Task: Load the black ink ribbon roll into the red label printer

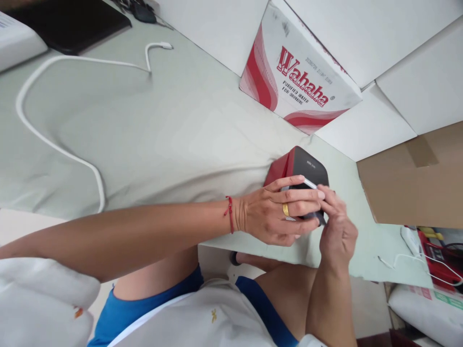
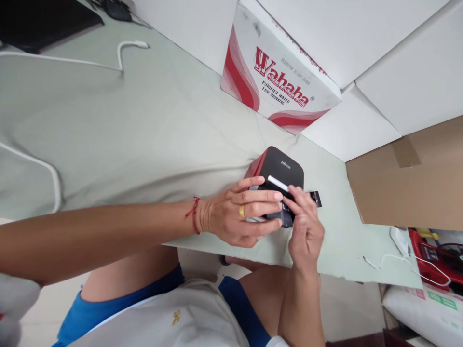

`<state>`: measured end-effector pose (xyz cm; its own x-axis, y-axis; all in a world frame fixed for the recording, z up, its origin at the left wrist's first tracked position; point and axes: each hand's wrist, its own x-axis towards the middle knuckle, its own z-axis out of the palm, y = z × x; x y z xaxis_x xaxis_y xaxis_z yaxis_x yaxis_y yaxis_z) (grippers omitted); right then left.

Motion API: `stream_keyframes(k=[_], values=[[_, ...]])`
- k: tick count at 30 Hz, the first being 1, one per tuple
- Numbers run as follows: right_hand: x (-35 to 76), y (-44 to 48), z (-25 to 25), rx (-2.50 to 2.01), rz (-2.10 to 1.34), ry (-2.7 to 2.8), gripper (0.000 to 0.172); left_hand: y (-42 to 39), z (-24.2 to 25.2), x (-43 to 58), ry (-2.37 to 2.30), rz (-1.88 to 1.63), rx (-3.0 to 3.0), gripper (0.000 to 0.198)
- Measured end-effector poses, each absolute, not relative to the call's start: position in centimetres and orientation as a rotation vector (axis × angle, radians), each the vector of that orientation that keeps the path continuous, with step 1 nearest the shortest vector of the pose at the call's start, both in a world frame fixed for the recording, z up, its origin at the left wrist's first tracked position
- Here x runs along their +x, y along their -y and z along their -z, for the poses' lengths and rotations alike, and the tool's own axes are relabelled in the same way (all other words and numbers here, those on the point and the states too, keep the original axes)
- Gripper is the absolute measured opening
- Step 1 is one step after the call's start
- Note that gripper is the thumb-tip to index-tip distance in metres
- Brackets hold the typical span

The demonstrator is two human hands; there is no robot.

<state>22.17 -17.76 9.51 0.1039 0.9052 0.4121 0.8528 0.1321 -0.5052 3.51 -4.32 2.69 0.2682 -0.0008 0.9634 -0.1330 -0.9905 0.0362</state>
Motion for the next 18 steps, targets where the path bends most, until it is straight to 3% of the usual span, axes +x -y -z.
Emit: stream_keyframes(k=[3, 6, 18], values=[[22.0, 19.4, -8.4, -1.603, -0.204, 1.697, 0.061, 3.9, -2.5, 3.5, 0.039, -1.731, 2.284, 0.051], [21.8, 19.7, -7.9, -1.624, -0.254, 1.614, 0.073, 3.2, -2.4, 3.3, -0.098, -1.639, 2.218, 0.058], [21.8, 19.6, -7.5, -1.822, -0.106, 1.528, 0.048, 1.6, -3.8, 3.1, -0.201, -1.462, 2.003, 0.025]])
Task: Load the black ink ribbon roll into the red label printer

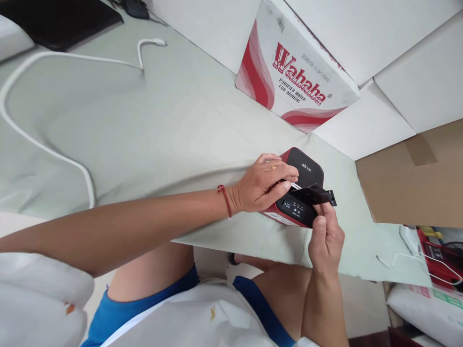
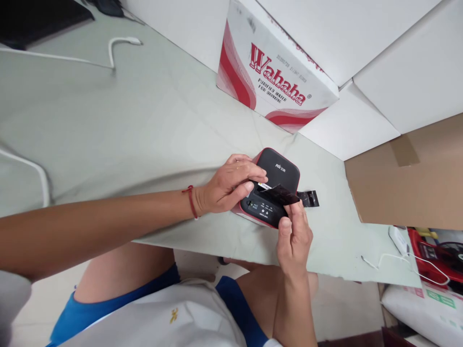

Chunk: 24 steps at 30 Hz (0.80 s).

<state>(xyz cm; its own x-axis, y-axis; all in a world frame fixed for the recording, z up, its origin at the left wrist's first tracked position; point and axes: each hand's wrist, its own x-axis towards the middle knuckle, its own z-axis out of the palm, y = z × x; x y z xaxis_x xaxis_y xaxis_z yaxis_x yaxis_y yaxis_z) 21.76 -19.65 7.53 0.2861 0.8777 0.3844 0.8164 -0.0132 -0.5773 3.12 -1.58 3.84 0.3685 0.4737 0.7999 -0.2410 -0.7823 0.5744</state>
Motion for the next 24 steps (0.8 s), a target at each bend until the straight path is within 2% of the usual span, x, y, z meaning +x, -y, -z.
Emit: stream_keyframes(k=[3, 7, 10, 13, 16, 24], values=[[21.8, 19.3, -7.4, -1.842, -0.067, 1.49, 0.05, 1.5, -3.9, 3.2, -0.184, -1.442, 1.987, 0.024], [21.1, 18.5, -7.4, -1.773, -0.158, 1.361, 0.053, 1.4, -3.7, 2.8, -0.152, -1.348, 1.93, 0.035], [20.0, 17.8, -7.9, -1.636, -0.127, 1.399, 0.04, 1.4, -3.4, 2.5, -0.156, -1.266, 1.883, 0.034], [18.9, 17.7, -8.5, -1.54, 0.059, 1.649, 0.033, 1.1, -3.0, 2.5, -0.167, -1.227, 1.816, 0.044], [18.5, 18.3, -9.0, -1.508, 0.122, 1.837, 0.039, 0.5, -2.5, 2.6, -0.137, -1.161, 1.747, 0.058], [18.6, 20.4, -8.3, -1.565, 0.158, 1.959, 0.051, -0.2, -1.9, 2.6, -0.141, -0.875, 1.542, 0.081]])
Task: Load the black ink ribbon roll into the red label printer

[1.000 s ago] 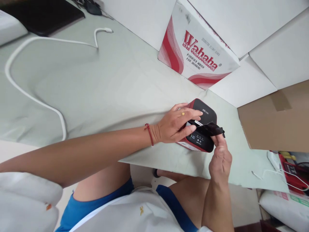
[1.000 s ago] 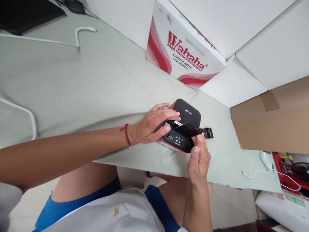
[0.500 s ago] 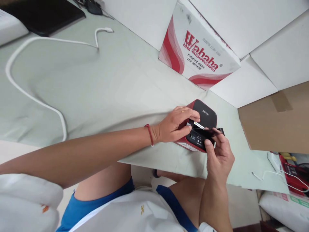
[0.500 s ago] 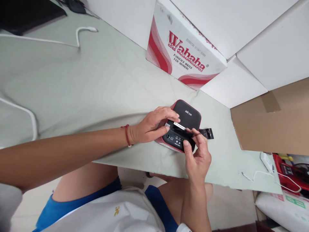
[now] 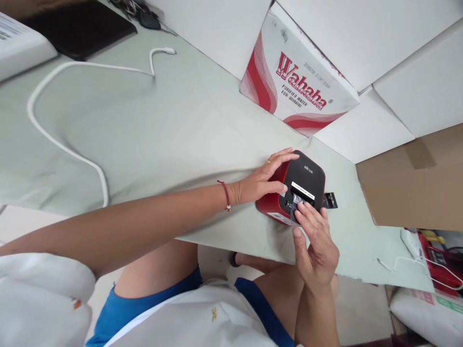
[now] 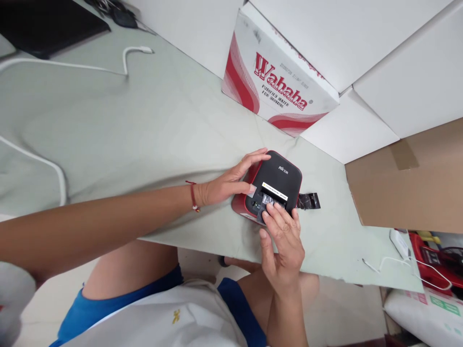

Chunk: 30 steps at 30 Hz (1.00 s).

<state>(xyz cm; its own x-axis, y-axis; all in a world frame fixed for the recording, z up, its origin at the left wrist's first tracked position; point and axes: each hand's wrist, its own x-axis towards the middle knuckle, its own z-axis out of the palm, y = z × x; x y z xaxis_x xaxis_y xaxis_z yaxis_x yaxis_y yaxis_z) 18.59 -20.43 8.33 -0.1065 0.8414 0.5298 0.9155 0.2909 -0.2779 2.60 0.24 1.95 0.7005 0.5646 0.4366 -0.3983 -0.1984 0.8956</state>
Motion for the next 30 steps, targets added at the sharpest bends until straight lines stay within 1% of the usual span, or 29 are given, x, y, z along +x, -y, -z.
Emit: stream_keyframes(k=[5, 11, 14, 16, 19, 21, 23, 25, 27, 30], values=[[18.3, 20.3, -7.8, -1.574, 0.175, 1.91, 0.051, -0.6, -1.3, 3.9, -0.229, -0.858, 1.283, 0.106], [18.3, 20.3, -7.9, -1.586, 0.227, 1.918, 0.053, -0.9, -0.9, 4.3, -0.18, -0.786, 1.216, 0.117], [18.4, 20.2, -8.5, -1.58, 0.278, 1.943, 0.053, -1.3, -0.2, 4.7, -0.154, -0.819, 1.335, 0.115], [18.6, 20.0, -9.5, -1.567, 0.273, 1.977, 0.048, -1.5, 0.2, 5.0, -0.153, -0.849, 1.397, 0.112], [19.1, 19.1, -11.6, -1.528, 0.078, 1.985, 0.03, -1.5, 0.1, 5.1, -0.226, -0.824, 1.444, 0.11], [19.7, 17.9, -13.2, -1.613, -0.067, 1.859, 0.021, -1.4, -0.4, 4.8, -0.284, -0.792, 1.455, 0.106], [20.5, 15.9, -14.5, -1.828, -0.17, 1.682, 0.027, -1.2, -1.1, 4.4, -0.293, -0.764, 1.473, 0.101], [21.3, 13.2, -15.3, -2.086, -0.259, 1.637, 0.034, -1.1, -1.7, 3.9, -0.279, -0.75, 1.494, 0.099], [21.9, 10.3, -15.6, -2.271, -0.28, 1.816, 0.032, -1.0, -2.3, 3.6, -0.274, -0.744, 1.506, 0.098], [22.2, 6.7, -15.2, -2.399, -0.148, 2.151, 0.035, -0.9, -2.6, 3.6, -0.294, -0.753, 1.5, 0.097]])
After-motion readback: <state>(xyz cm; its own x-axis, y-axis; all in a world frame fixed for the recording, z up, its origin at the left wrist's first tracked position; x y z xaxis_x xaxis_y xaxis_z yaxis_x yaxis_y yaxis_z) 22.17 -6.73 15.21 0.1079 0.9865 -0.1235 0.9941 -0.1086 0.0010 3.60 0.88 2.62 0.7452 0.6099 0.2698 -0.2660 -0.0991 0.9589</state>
